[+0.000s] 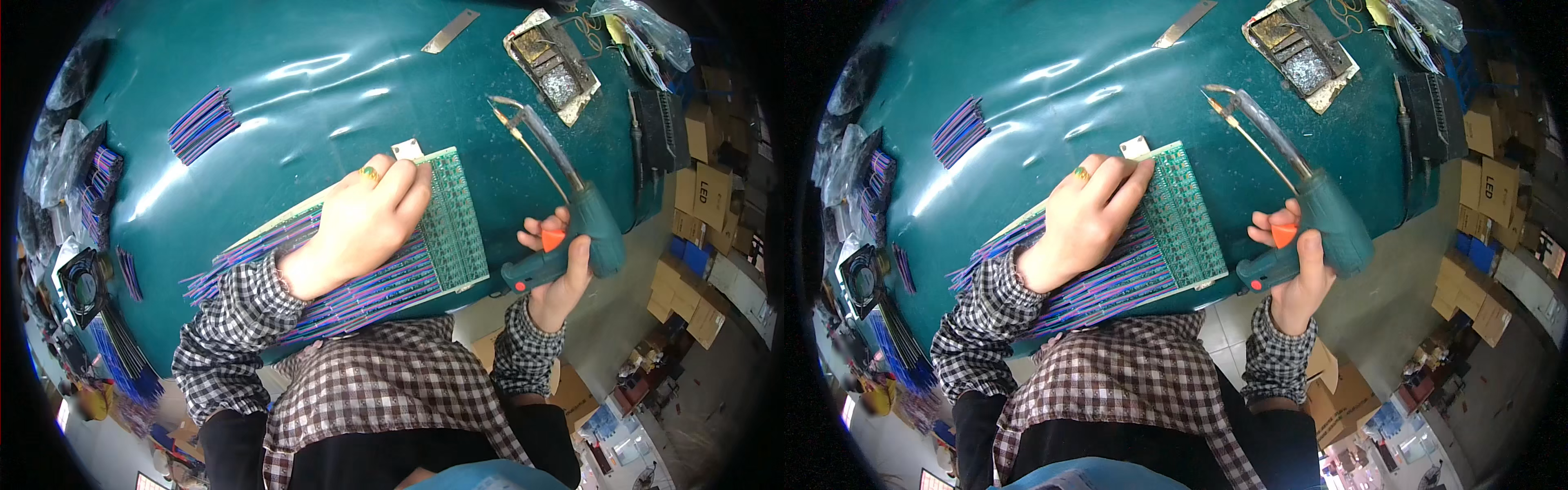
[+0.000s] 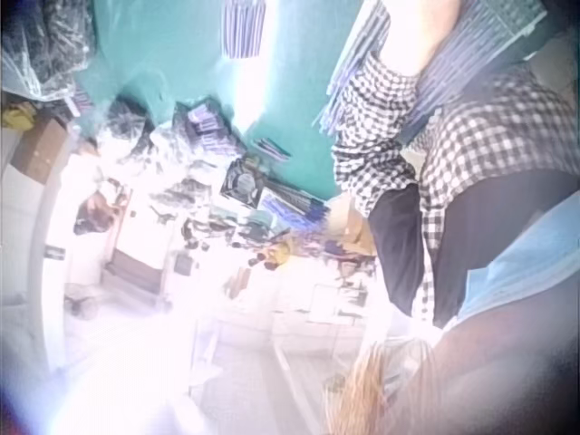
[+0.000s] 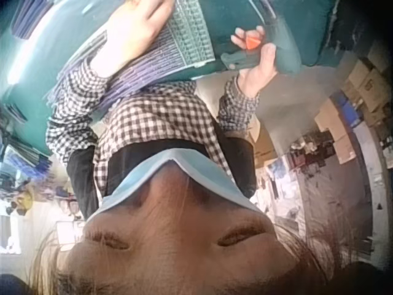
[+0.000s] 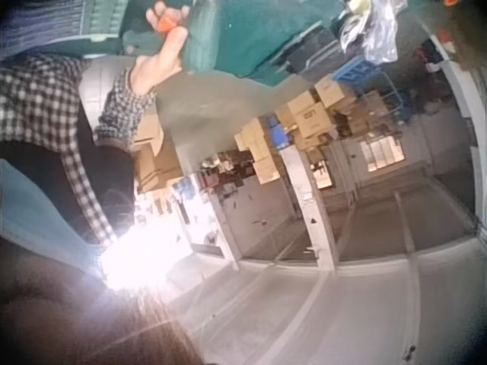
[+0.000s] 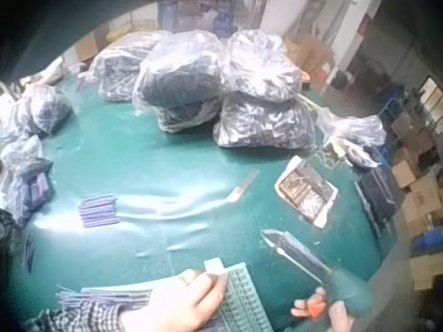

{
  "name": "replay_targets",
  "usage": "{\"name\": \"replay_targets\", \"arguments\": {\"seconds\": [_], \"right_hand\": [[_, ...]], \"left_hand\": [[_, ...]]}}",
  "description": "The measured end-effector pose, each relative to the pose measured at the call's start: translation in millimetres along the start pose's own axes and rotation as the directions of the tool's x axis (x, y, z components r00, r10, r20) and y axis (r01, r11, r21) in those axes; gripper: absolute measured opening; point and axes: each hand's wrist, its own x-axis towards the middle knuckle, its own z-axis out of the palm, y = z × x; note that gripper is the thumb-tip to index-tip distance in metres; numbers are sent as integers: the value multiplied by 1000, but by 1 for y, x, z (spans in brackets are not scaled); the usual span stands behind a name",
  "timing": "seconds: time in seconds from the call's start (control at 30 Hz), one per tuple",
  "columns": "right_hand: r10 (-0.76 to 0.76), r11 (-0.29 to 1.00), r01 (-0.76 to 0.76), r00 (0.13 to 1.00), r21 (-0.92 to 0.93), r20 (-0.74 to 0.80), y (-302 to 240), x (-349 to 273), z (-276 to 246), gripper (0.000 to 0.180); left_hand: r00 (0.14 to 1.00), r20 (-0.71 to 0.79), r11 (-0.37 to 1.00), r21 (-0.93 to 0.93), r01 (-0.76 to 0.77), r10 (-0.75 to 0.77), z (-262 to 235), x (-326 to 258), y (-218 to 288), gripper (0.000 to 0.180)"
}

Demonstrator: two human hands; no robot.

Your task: The person attaches components and wires onto a circuit board using a soldering iron.

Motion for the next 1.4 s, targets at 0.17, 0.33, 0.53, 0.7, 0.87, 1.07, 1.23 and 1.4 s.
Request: {"name": "replay_targets", "arguments": {"seconds": [0.17,0.33,0.53,0.7,0.87,1.07,1.23,1.4], "right_hand": [[-19,987,11,999,-163,-47,-4,-20,-1,48],[-8,965,7,1000,-260,-2,-8,-40,-2,52],[20,945,-3,999,-326,50,-9,-50,1,53],[8,924,54,987,-378,160,-9,-56,-5,51],[72,901,-11,990,-434,124,-8,-63,0,51],[84,822,36,980,-569,183,-4,-60,-7,48],[88,851,5,984,-524,152,-4,-58,-1,47],[81,865,6,985,-502,150,-1,-57,-8,46]], "left_hand": [[998,-66,1000,-16,-15,14,5,-1,1,36],[993,-114,998,-46,-38,32,7,-2,-2,35],[987,-158,998,-52,-42,34,10,0,-3,34],[986,-163,998,-54,-36,27,8,1,-2,31],[989,-144,998,-55,-31,23,8,0,-2,30],[991,-133,997,-80,-17,7,8,0,-5,29],[990,-139,997,-78,-21,10,8,1,-5,29],[991,-134,997,-73,-15,5,7,0,-5,30]]}}
